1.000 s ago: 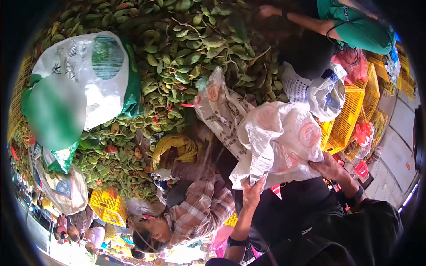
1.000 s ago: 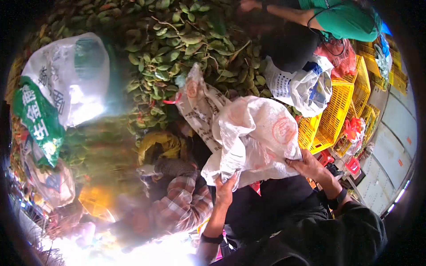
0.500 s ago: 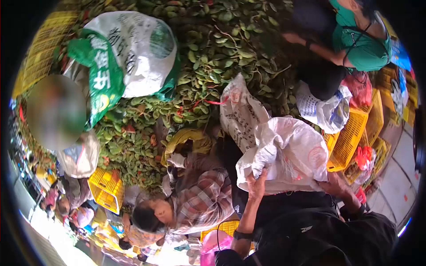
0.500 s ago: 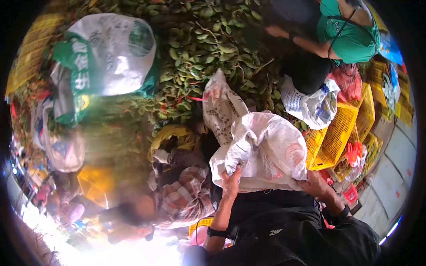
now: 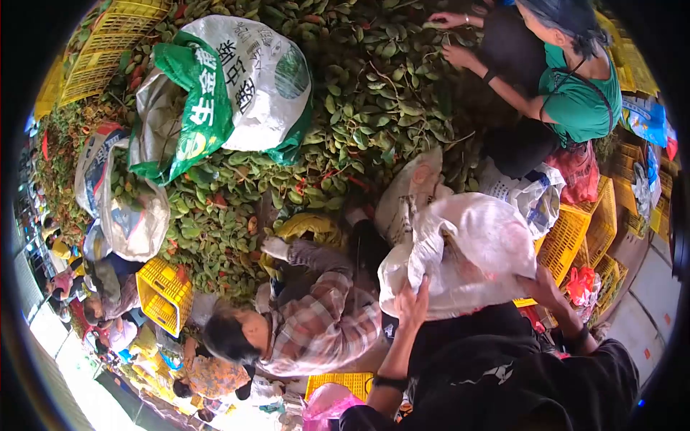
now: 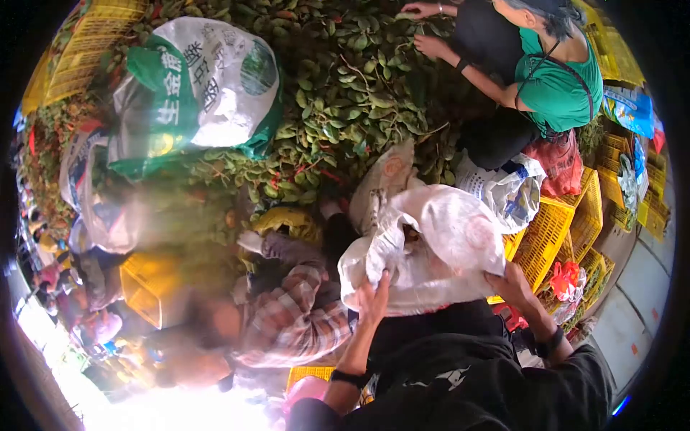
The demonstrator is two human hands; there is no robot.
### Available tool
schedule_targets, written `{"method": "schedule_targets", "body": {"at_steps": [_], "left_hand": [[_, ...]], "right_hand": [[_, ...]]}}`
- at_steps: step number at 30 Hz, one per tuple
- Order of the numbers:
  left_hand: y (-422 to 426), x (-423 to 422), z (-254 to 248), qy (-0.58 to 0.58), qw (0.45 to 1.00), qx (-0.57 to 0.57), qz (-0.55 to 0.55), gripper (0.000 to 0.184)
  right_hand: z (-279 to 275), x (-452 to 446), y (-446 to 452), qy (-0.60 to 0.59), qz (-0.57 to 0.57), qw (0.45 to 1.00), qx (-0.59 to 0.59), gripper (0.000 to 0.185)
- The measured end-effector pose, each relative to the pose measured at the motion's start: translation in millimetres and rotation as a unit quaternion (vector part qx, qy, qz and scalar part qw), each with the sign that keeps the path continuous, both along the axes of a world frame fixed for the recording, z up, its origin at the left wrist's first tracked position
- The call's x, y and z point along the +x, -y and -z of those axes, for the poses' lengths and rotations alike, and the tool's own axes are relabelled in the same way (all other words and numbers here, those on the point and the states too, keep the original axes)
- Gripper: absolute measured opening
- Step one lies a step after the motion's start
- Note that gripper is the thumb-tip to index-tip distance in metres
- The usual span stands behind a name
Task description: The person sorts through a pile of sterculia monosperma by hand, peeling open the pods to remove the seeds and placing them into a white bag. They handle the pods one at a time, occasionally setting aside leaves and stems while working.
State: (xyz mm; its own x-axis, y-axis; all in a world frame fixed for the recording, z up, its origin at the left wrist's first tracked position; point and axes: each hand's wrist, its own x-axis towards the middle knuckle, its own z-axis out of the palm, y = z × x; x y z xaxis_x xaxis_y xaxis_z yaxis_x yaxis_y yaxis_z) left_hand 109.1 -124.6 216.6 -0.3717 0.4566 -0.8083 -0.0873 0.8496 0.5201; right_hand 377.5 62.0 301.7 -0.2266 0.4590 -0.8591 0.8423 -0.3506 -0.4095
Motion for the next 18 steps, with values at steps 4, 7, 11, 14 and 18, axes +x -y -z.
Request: {"method": "schedule_targets", "body": {"at_steps": [4, 7, 11, 14, 18], "left_hand": [[-5, -17, 49, 0.041, 0.977, 0.009, 0.21, 0.056], [-4, -59, 28, 0.082, 0.953, 0.184, 0.227, 0.057], [-21, -104, 26, 0.038, 0.94, 0.221, 0.258, 0.042], [-18, -100, 54, 0.011, 0.952, 0.263, 0.154, 0.039], [-24, -110, 62, 0.009, 0.981, 0.172, 0.095, 0.037]], "right_hand": [[73, 9, 1, 0.149, -0.275, 0.943, 0.117, 0.063], [38, -55, -59, 0.175, -0.22, 0.959, 0.047, 0.094], [54, -80, -163, 0.139, -0.222, 0.9, 0.348, 0.087], [67, -213, -196, -0.087, -0.16, 0.868, 0.462, 0.055], [110, -307, -145, -0.143, -0.423, 0.793, 0.415, 0.046]]}}
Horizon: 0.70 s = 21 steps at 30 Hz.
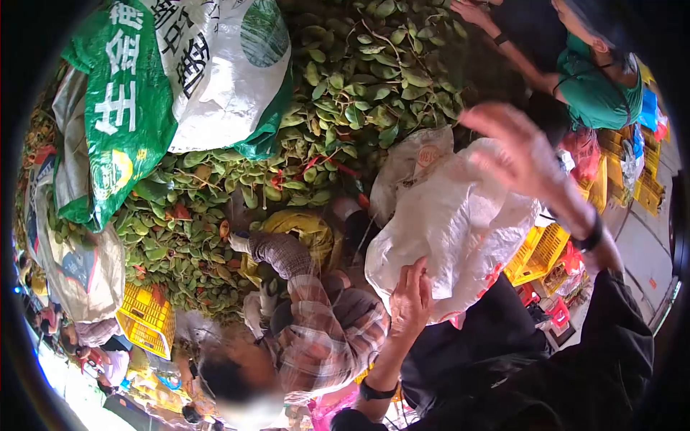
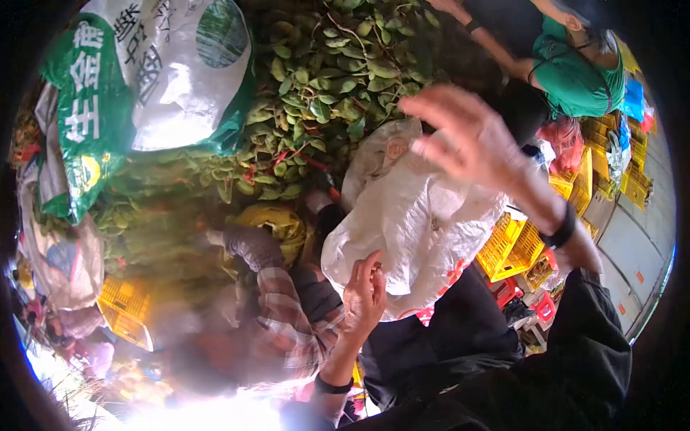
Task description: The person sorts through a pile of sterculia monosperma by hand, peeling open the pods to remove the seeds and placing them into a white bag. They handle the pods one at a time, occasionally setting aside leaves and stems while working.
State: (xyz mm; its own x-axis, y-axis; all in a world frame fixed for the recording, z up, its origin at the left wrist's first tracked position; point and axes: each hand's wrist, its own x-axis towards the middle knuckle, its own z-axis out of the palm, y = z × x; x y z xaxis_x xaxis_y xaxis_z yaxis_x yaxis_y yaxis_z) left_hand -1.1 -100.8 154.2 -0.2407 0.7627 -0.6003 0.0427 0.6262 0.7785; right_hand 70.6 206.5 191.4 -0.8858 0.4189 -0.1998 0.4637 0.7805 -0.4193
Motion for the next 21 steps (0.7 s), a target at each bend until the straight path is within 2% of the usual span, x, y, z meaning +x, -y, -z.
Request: {"method": "schedule_targets", "body": {"at_steps": [1, 2, 4, 5, 6, 8, 9, 10, 11, 12, 13, 14, 15, 17, 18, 19, 20, 21], "left_hand": [[2, -1, 8, 0.016, 0.999, -0.015, -0.03, 0.043], [2, -1, 14, 0.017, 0.999, -0.015, -0.028, 0.043], [1, 9, 23, -0.025, 0.993, -0.022, -0.112, 0.053], [-2, 13, 29, -0.052, 0.995, -0.061, -0.066, 0.055], [5, 21, 48, -0.042, 0.995, -0.066, -0.062, 0.055], [30, 46, 120, -0.012, 0.973, -0.228, 0.045, 0.045], [42, 45, 158, -0.055, 0.977, -0.198, -0.056, 0.039], [23, 18, 172, -0.096, 0.969, -0.165, -0.156, 0.034], [7, -5, 184, 0.2, 0.817, -0.257, -0.476, 0.029], [27, -26, 211, 0.323, 0.752, -0.147, -0.555, 0.035], [10, -56, 212, 0.347, 0.709, -0.148, -0.596, 0.038], [3, -71, 224, 0.314, 0.675, -0.171, -0.645, 0.039], [-3, -79, 233, 0.297, 0.672, -0.197, -0.649, 0.04], [6, -77, 260, 0.229, 0.716, -0.195, -0.63, 0.043], [24, -73, 280, 0.185, 0.741, -0.2, -0.614, 0.046], [30, -72, 280, 0.18, 0.746, -0.206, -0.607, 0.046], [35, -71, 280, 0.144, 0.791, -0.183, -0.565, 0.051], [38, -67, 280, 0.11, 0.83, -0.158, -0.523, 0.058]], "right_hand": [[16, 7, 25, 0.012, 0.016, 0.999, -0.028, 0.05], [27, 24, 48, 0.062, 0.012, 0.998, 0.002, 0.056], [37, 69, 99, 0.06, 0.065, 0.996, 0.012, 0.06], [34, 89, 121, 0.102, 0.097, 0.988, -0.055, 0.058], [38, 109, 140, 0.112, 0.101, 0.987, -0.059, 0.058], [58, 149, 166, 0.218, -0.009, 0.973, -0.072, 0.056], [72, 166, 167, 0.223, -0.004, 0.972, -0.07, 0.056], [88, 183, 163, 0.249, -0.004, 0.966, -0.065, 0.055], [107, 201, 160, 0.275, -0.002, 0.959, -0.064, 0.053], [128, 220, 156, 0.276, 0.024, 0.96, -0.046, 0.063], [158, 239, 155, 0.3, 0.056, 0.949, -0.074, 0.067], [191, 257, 159, 0.321, 0.088, 0.937, -0.102, 0.071], [226, 267, 170, 0.31, 0.078, 0.942, -0.102, 0.075], [274, 263, 200, 0.314, 0.071, 0.945, -0.063, 0.08], [288, 253, 209, 0.345, 0.088, 0.931, -0.085, 0.081], [297, 239, 217, 0.333, 0.156, 0.921, -0.126, 0.079], [303, 227, 221, 0.32, 0.223, 0.906, -0.165, 0.077], [300, 220, 217, 0.284, 0.231, 0.913, -0.181, 0.073]]}}
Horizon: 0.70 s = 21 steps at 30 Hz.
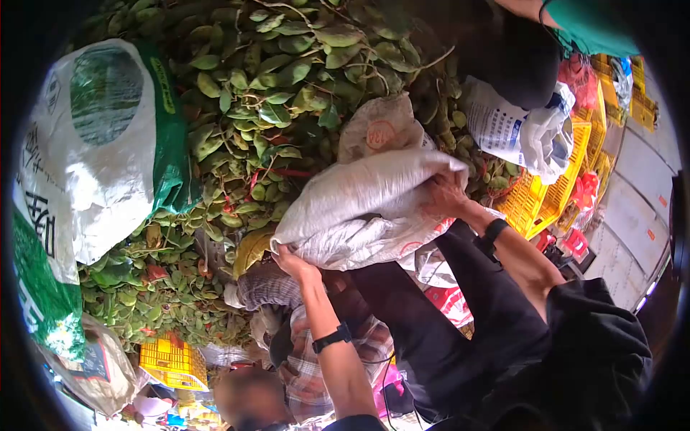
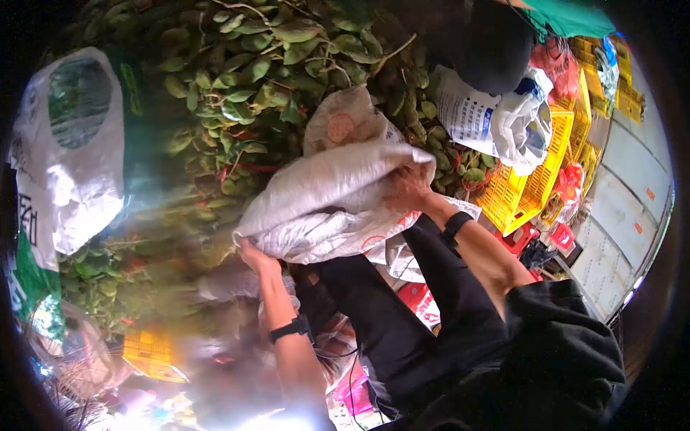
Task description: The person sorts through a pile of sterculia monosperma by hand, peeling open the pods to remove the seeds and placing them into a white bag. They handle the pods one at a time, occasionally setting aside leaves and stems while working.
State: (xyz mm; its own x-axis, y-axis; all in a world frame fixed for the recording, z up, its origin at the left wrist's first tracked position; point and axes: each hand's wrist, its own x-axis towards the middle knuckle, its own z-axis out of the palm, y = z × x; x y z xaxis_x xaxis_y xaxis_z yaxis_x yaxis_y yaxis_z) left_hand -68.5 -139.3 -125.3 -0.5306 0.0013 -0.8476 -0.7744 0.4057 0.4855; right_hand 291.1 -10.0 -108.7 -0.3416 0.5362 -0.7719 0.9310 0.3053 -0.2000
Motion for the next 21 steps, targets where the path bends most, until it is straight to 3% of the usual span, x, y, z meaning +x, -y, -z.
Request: {"method": "schedule_targets", "body": {"at_steps": [1, 2, 4, 6, 7, 9, 10, 11, 13, 15, 17, 19, 21], "left_hand": [[0, 6, -7, 0.001, 1.0, -0.004, 0.004, 0.058], [-7, 15, -21, -0.023, 0.998, 0.016, 0.058, 0.069], [-32, 39, -38, -0.087, 0.985, 0.053, 0.137, 0.098], [-53, 68, -35, -0.143, 0.971, 0.035, 0.189, 0.102], [-54, 79, -28, -0.198, 0.949, 0.015, 0.243, 0.105], [-40, 97, 2, -0.277, 0.901, 0.054, 0.329, 0.113], [-32, 104, 6, -0.345, 0.821, 0.013, 0.455, 0.114], [-20, 119, 4, -0.277, 0.807, -0.067, 0.517, 0.111], [32, 138, 0, -0.152, 0.818, -0.078, 0.549, 0.107], [55, 136, 0, -0.117, 0.819, -0.07, 0.558, 0.108], [48, 125, -21, 0.034, 0.834, 0.016, 0.551, 0.106], [37, 100, -33, 0.044, 0.838, 0.046, 0.543, 0.098], [11, 62, -52, 0.209, 0.867, 0.077, 0.446, 0.079]], "right_hand": [[-13, -8, -10, -0.036, 0.014, 0.999, -0.004, 0.069], [-46, -34, -33, -0.048, -0.016, 0.998, 0.031, 0.057], [-59, -51, -39, -0.097, -0.052, 0.994, 0.02, 0.053], [-63, -70, -40, -0.171, -0.07, 0.981, -0.066, 0.047], [-50, -75, -36, -0.171, -0.069, 0.98, -0.069, 0.047], [-11, -85, -40, -0.3, -0.048, 0.951, -0.059, 0.053], [13, -77, -51, -0.302, -0.047, 0.95, -0.063, 0.053], [41, -65, -74, -0.228, -0.048, 0.972, -0.035, 0.06], [70, -40, -104, -0.075, -0.049, 0.996, 0.025, 0.074], [43, -8, -102, 0.015, -0.133, 0.988, 0.079, 0.079], [25, 19, -87, 0.078, -0.138, 0.987, 0.012, 0.078], [11, 26, -78, 0.051, -0.013, 0.999, -0.012, 0.066], [2, 23, -84, 0.001, -0.047, 0.999, -0.017, 0.056]]}}
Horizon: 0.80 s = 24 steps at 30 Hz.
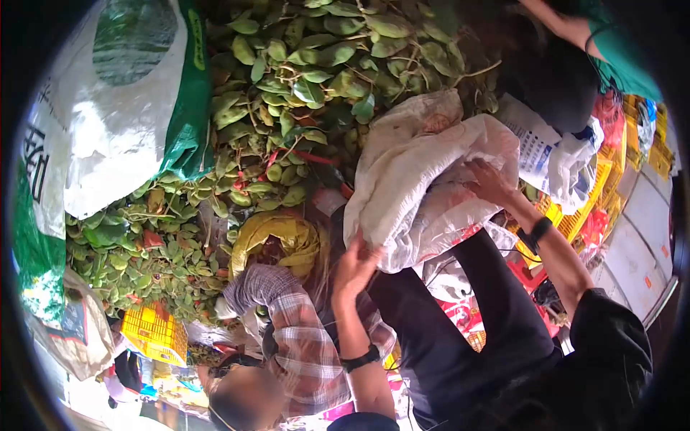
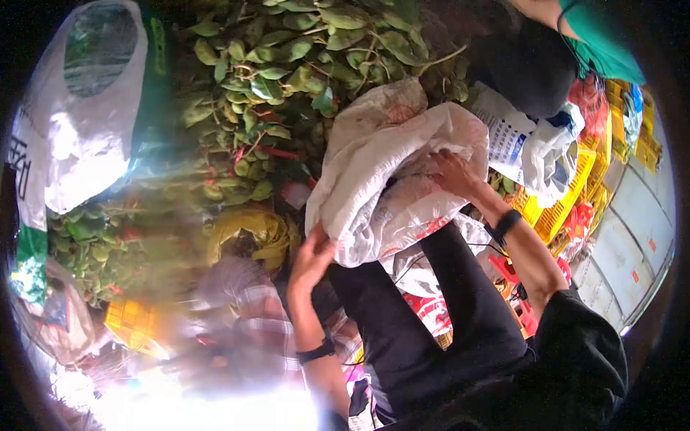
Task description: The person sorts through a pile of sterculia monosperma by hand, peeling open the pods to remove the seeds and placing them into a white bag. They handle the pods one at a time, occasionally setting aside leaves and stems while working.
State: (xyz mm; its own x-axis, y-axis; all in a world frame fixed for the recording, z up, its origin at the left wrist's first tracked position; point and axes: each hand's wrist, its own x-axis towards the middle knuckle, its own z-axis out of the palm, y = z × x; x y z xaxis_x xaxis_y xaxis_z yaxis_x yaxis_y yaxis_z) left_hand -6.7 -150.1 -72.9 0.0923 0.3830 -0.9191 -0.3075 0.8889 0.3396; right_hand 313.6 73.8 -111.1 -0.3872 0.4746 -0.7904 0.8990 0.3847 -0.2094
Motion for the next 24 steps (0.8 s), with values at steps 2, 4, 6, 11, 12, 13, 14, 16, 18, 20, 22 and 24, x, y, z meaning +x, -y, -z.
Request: {"method": "schedule_targets", "body": {"at_steps": [2, 4, 6, 11, 12, 13, 14, 16, 18, 20, 22, 24], "left_hand": [[-23, -32, -7, -0.175, 0.98, -0.037, -0.092, 0.039], [-17, -55, 40, -0.376, 0.89, 0.029, -0.257, 0.025], [-35, -75, 80, -0.454, 0.838, -0.048, -0.299, 0.041], [-10, -119, 201, -0.303, 0.768, -0.148, -0.545, 0.067], [-4, -124, 212, -0.303, 0.768, -0.148, -0.544, 0.067], [4, -131, 225, -0.187, 0.794, -0.025, -0.579, 0.069], [12, -139, 238, -0.067, 0.795, 0.096, -0.595, 0.071], [29, -148, 257, -0.035, 0.798, 0.106, -0.592, 0.073], [25, -151, 253, -0.23, 0.849, -0.031, -0.475, 0.076], [13, -144, 247, -0.215, 0.841, -0.081, -0.49, 0.082], [12, -138, 253, -0.31, 0.833, -0.08, -0.452, 0.086], [3, -132, 249, -0.264, 0.83, -0.021, -0.491, 0.083]], "right_hand": [[-25, -27, -14, -0.098, -0.003, 0.994, -0.047, 0.032], [-72, -112, -36, -0.258, 0.063, 0.964, -0.012, 0.031], [-95, -188, -53, -0.284, 0.11, 0.95, -0.07, 0.033], [39, -275, -34, -0.184, 0.385, 0.838, -0.341, 0.081], [71, -279, -18, -0.131, 0.462, 0.799, -0.362, 0.09], [100, -283, -7, -0.078, 0.534, 0.751, -0.38, 0.099], [124, -286, 1, -0.079, 0.533, 0.75, -0.383, 0.099], [166, -283, 19, -0.04, 0.588, 0.702, -0.401, 0.1], [193, -288, 37, -0.105, 0.616, 0.68, -0.383, 0.092], [201, -294, 47, -0.121, 0.649, 0.67, -0.34, 0.076], [213, -290, 52, -0.153, 0.659, 0.635, -0.372, 0.067], [222, -285, 52, -0.189, 0.667, 0.6, -0.4, 0.06]]}}
